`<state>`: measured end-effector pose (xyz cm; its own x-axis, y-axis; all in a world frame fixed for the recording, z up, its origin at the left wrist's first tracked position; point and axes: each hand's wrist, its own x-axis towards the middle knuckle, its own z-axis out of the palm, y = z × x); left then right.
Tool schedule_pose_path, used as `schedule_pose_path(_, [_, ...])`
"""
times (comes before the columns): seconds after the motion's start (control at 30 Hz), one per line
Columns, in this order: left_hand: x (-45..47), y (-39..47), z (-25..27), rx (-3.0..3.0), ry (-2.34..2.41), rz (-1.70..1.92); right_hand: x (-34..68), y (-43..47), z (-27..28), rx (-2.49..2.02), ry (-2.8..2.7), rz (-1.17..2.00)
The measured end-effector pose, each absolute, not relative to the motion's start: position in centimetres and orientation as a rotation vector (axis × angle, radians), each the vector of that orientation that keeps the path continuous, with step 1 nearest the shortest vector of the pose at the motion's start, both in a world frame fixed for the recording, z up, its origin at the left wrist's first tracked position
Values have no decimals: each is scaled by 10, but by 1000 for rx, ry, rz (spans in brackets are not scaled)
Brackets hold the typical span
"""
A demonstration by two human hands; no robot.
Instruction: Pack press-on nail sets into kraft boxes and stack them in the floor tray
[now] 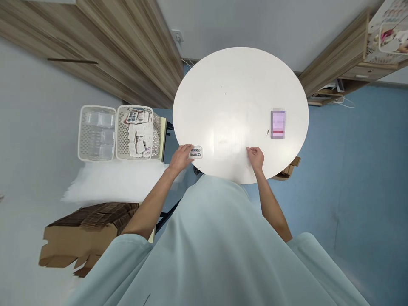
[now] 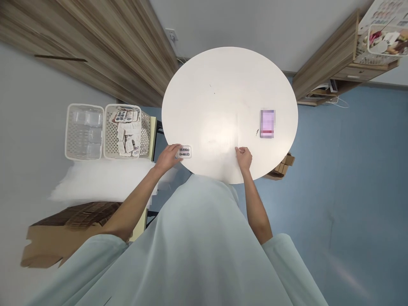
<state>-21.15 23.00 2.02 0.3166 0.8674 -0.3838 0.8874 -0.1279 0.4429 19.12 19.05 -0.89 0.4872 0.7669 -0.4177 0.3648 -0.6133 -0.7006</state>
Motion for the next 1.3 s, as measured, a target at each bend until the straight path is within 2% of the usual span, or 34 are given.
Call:
schedule_pose_path(0.23, [-188, 232, 28, 2052, 1489, -6, 190, 158, -3, -2251, -888, 1016])
schedule_pose_path(0.43, [-124, 235, 34, 2058, 1361, 80, 184, 143, 3, -2270, -859, 1008])
schedule_pose_path(0.77, [-73, 237, 14, 2044, 1273, -21, 169, 139, 18, -2235, -906, 1007])
schedule_pose_path(1.07, [-77, 229, 18, 2029, 1273, 25, 122, 145, 46, -1923, -1413, 939])
schedule_pose_path(1.3, [-95, 215, 27, 1609, 1515, 211, 81, 161, 27, -1903, -1688, 1023])
